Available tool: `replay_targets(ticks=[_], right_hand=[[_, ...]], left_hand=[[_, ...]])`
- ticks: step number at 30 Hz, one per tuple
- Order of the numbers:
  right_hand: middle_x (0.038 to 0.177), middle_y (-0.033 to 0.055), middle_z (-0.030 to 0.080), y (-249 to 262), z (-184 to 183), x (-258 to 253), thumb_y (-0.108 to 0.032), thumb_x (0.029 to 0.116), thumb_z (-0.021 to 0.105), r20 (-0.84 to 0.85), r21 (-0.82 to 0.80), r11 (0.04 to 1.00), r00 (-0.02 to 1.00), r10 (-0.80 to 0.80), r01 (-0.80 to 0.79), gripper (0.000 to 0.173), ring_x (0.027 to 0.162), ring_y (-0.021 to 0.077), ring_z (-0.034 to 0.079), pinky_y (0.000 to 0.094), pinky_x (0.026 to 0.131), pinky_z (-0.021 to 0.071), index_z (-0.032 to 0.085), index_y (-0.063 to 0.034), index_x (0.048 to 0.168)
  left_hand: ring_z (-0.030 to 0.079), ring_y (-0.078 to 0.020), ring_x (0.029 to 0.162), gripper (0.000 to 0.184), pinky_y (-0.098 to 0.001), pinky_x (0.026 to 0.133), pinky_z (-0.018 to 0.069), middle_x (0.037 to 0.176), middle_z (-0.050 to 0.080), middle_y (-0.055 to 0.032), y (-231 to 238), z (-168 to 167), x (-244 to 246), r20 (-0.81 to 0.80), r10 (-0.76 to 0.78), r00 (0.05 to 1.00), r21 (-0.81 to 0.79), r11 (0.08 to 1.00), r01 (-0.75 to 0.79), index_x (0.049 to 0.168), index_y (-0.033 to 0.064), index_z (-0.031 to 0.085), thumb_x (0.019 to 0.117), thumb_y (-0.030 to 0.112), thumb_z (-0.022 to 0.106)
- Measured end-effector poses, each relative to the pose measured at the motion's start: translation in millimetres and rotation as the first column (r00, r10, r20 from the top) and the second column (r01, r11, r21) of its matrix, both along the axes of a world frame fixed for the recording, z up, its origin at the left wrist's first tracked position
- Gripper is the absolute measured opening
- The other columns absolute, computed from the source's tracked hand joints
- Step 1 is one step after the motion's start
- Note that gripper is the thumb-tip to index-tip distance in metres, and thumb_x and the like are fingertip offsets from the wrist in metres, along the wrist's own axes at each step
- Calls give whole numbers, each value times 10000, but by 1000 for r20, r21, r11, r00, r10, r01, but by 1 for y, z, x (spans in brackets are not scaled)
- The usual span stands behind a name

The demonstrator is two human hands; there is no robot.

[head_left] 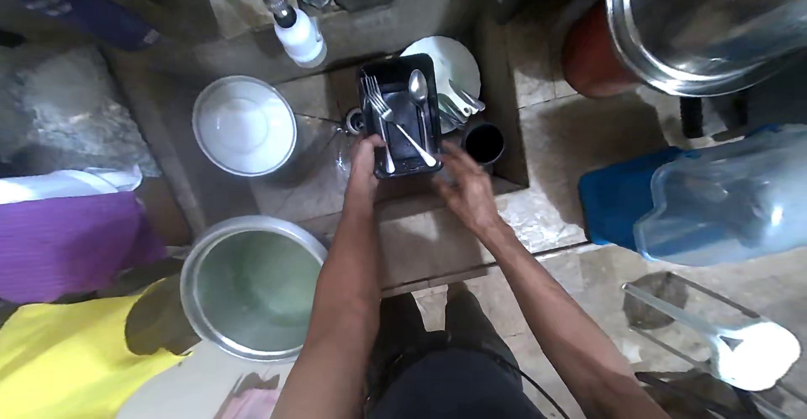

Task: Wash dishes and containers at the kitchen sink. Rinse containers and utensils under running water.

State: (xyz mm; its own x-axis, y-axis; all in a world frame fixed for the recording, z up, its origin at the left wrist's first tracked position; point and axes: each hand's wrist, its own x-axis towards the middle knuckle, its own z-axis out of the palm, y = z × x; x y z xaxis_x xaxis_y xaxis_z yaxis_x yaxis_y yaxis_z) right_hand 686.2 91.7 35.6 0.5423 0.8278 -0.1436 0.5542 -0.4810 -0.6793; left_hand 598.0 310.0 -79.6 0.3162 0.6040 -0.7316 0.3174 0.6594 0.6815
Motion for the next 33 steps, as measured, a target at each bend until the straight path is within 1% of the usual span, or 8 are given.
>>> replay_targets(ticks=[3,6,10,12,17,21,25,33], right_hand=[[1670,162,275,-17,-6,29,-222,872,804,185,-47,993,978,-100,110,728,1496,409,331,641,1139,369,482,-129,1518],[1690,201,188,-11,-35,59,-239,737,902,228,-216,958,964,-138,188,997,1480,474,327,654,1099,406,384,-194,1587],[1605,182,366,-1,-55,81,-247,751,889,158,-306,934,977,-141,184,960,1317,450,526,620,928,546,403,-194,1577],[1519,200,460,-3,-52,87,-261,739,898,153,-261,946,976,-155,191,946,1278,427,562,595,946,548,425,-132,1548],[1525,216,444,-25,16,86,-283,779,879,191,-120,971,964,-183,208,936,1306,418,538,583,979,528,397,-107,1563],[1545,199,422,-52,61,83,-387,813,854,235,-20,969,943,-236,248,957,1296,372,546,533,987,518,353,-134,1589],[1527,178,443,-63,63,87,-458,790,843,248,48,968,936,-249,245,963,1313,306,538,473,1039,491,386,-132,1572],[1495,165,489,-72,44,82,-470,753,852,170,-6,966,952,-255,259,962,1330,295,529,487,1063,476,432,-130,1549]], left_hand=[[671,-273,1041,625,-517,809,588,1204,660,-145,6,1,3,-32,-75,997,-13,997,75,1421,159,523,810,157,657],[668,-256,1005,606,-488,777,584,1196,655,-135,14,3,8,-38,-179,983,0,984,179,1416,180,539,821,122,631],[643,-240,1032,624,-477,807,567,1249,635,-128,27,12,13,-133,-370,920,15,927,375,1440,202,536,832,100,628],[638,-253,1046,610,-498,826,563,1245,631,-140,34,14,15,-185,-441,878,7,893,450,1433,185,535,836,115,644],[598,-285,1179,640,-533,920,531,1353,597,-148,48,26,28,-276,-604,748,18,774,633,1442,165,538,823,97,685],[543,-293,1303,639,-523,1050,464,1445,558,-151,45,48,46,-305,-760,574,30,595,803,1478,131,523,866,19,668],[509,-297,1377,665,-559,1109,420,1485,554,-111,36,31,68,-320,-876,360,71,356,932,1497,187,529,862,56,675],[612,-349,1240,558,-625,1010,466,1326,661,-147,12,7,108,-376,-923,86,125,42,991,1442,267,602,896,175,671]])
